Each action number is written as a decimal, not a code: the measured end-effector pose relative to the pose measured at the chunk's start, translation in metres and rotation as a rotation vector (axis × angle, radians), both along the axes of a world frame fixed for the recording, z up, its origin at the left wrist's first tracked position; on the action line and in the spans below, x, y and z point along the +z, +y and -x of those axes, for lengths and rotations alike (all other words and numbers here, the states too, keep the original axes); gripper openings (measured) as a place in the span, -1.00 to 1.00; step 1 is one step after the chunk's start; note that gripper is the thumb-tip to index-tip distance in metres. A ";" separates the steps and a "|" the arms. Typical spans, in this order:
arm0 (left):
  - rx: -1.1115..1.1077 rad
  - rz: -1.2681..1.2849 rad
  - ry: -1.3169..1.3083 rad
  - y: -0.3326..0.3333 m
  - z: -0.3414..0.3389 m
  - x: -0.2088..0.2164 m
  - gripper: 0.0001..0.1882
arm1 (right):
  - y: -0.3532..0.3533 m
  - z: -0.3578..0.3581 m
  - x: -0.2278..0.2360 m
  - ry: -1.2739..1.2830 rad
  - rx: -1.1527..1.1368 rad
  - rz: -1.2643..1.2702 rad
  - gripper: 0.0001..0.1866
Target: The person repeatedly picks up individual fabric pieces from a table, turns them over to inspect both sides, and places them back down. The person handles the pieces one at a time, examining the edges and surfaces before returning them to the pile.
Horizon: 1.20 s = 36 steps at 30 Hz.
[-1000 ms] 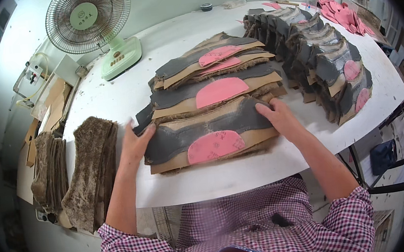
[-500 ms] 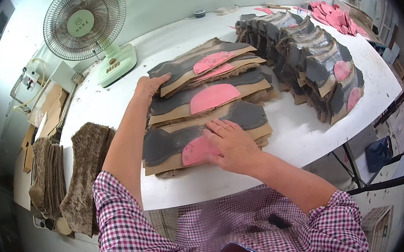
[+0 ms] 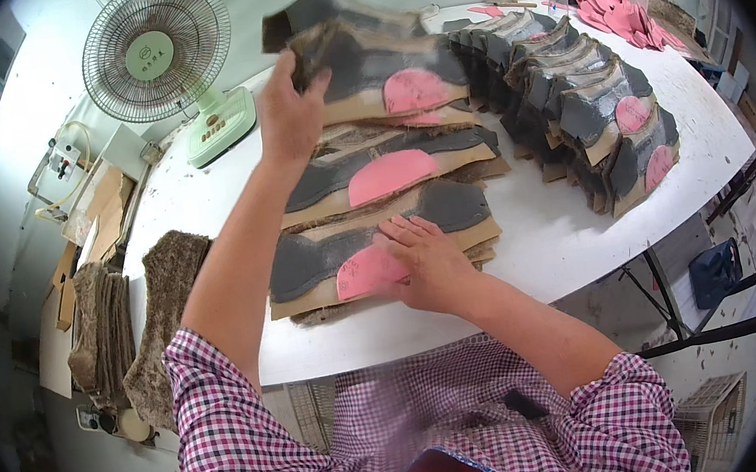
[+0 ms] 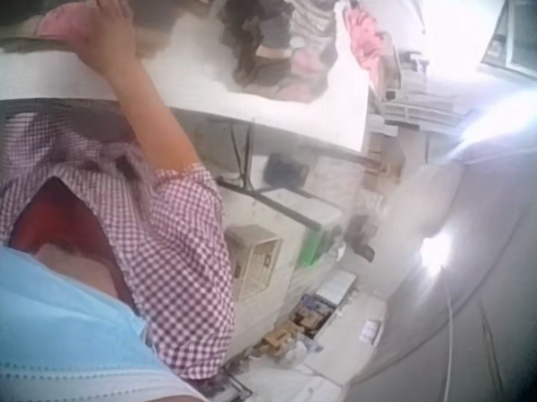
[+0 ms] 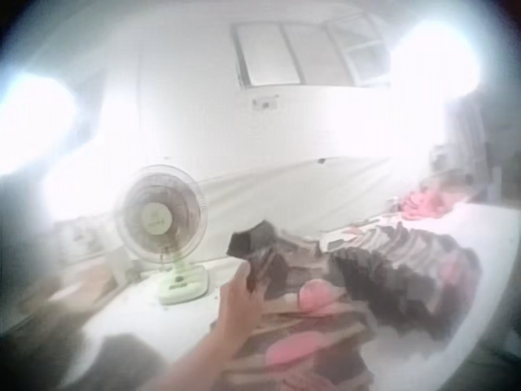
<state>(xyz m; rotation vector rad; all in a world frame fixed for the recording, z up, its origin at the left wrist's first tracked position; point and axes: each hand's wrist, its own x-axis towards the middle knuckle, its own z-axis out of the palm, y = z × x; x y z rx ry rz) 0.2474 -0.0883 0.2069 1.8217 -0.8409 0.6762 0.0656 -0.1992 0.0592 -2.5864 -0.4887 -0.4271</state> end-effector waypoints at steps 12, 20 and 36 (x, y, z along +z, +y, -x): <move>-0.368 0.530 0.430 0.066 0.143 0.081 -0.59 | -0.002 0.037 0.016 -0.231 0.112 -0.037 -0.38; 0.041 0.465 0.965 0.175 0.211 -0.155 -0.64 | 0.016 0.136 -0.003 0.481 0.336 -0.149 -0.64; 0.353 -0.035 0.416 0.164 0.146 -0.103 -0.46 | 0.002 0.046 0.004 0.017 0.079 0.310 -0.21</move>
